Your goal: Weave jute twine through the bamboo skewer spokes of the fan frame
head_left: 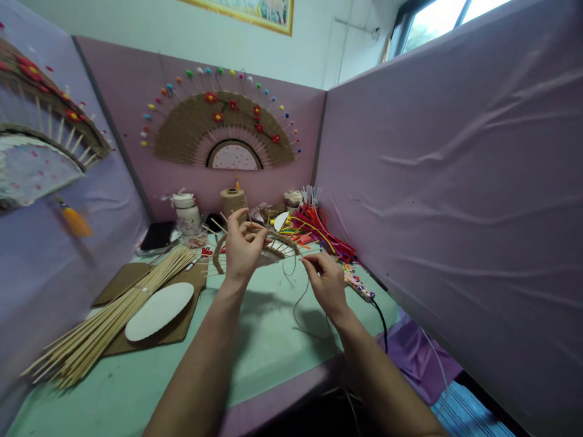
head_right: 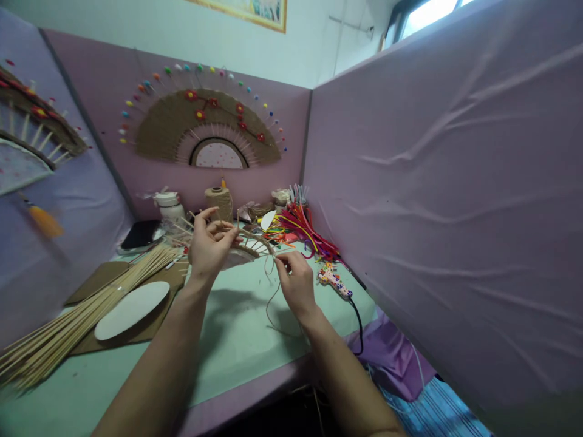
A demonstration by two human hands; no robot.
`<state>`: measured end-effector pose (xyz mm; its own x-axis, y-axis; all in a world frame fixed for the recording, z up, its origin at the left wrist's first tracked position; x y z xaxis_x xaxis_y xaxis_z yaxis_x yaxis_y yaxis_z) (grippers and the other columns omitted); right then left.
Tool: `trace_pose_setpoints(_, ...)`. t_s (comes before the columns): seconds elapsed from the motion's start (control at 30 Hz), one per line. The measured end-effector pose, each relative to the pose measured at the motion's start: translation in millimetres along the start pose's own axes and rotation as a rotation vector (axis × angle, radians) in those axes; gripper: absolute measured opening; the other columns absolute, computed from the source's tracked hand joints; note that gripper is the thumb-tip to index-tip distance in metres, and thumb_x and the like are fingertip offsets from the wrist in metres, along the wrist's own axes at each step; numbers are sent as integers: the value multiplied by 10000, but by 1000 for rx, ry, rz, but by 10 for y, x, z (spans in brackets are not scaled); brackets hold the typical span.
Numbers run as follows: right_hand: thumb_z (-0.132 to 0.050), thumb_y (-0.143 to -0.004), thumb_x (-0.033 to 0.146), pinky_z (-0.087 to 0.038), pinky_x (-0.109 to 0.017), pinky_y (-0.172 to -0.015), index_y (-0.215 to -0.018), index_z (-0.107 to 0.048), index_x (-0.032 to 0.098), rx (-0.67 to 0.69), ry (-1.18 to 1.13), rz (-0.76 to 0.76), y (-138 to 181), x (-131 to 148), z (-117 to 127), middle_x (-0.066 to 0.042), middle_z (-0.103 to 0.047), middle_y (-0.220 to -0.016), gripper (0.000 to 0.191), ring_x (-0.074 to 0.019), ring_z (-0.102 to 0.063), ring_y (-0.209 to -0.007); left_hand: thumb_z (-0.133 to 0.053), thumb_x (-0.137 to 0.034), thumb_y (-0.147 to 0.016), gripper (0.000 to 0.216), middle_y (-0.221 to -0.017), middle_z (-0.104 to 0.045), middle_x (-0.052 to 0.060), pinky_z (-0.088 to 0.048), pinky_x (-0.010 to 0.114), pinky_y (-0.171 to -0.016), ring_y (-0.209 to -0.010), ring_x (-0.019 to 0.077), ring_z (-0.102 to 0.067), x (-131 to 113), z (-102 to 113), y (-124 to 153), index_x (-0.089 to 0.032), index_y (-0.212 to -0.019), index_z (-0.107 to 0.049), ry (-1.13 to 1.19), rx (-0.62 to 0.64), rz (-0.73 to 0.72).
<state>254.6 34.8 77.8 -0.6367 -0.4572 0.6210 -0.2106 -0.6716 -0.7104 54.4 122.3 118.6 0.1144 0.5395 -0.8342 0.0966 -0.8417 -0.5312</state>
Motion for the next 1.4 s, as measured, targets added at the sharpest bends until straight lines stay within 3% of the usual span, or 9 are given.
trace_pose_setpoints(0.2,-535,-896,307,-456,-292,-670,-839,-628,192,-86,-7,-88,-54,-200,122,-50,-661,-811,158,-184,-601,-755,-681,-174,-696,540,-763,-586,-52,-552,228,-501,-512,113,-646,89,-41,-8,-224,-1148,-391,13,55,85)
trace_pose_setpoints(0.33,-530,-892,339,-455,-297,-672,-855,-619,187,-29,1,-134,-158,-261,188,-53,-675,-793,180,-184,-609,-724,-679,-178,-694,577,-769,-584,-52,-551,224,-493,-514,111,-646,130,-66,-4,-231,-1191,-392,3,98,130)
trace_pose_setpoints(0.63,-625,-805,382,-419,-267,-600,-783,-591,176,77,-30,-157,-413,-192,406,-23,-641,-698,209,-143,-552,-613,-693,-203,-687,511,-775,-605,-33,-551,230,-502,-529,110,-643,80,-45,-12,-217,-1145,-466,-5,127,140)
trace_pose_setpoints(0.83,-633,-805,414,-411,-277,-609,-856,-705,163,159,-48,-114,-515,-174,390,-47,-674,-743,266,-153,-552,-649,-691,-194,-679,392,-761,-613,-22,-557,250,-515,-534,110,-633,112,-80,15,-195,-1039,-536,-45,191,201)
trace_pose_setpoints(1.1,-619,-840,377,-408,-283,-627,-780,-722,182,65,-8,-14,-507,72,508,-38,-636,-736,229,-150,-541,-658,-685,-175,-667,381,-749,-606,-23,-546,258,-492,-516,121,-631,143,-110,39,-181,-1016,-534,-66,196,225)
trace_pose_setpoints(1.27,-619,-844,366,-418,-281,-621,-764,-707,189,159,-26,5,-368,136,361,-38,-637,-723,213,-155,-547,-657,-683,-189,-676,357,-760,-614,-23,-542,241,-512,-533,114,-640,147,5,-4,-185,-993,-520,-51,92,191)
trace_pose_setpoints(1.4,-601,-842,370,-407,-276,-595,-686,-675,185,197,-41,-32,-232,20,143,-33,-627,-672,253,-156,-540,-635,-688,-201,-675,360,-769,-619,-25,-544,241,-531,-548,114,-649,136,88,-31,-189,-985,-504,-26,14,143)
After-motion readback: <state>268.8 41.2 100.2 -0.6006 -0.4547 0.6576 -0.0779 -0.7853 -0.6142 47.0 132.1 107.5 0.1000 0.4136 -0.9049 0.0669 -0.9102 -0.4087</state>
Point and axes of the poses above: each hand's wrist, its own y-axis away from the middle knuckle, its own z-axis out of the back of the hand, x = y × z, the point moved 10 cm from there along -y, towards the middle knuckle
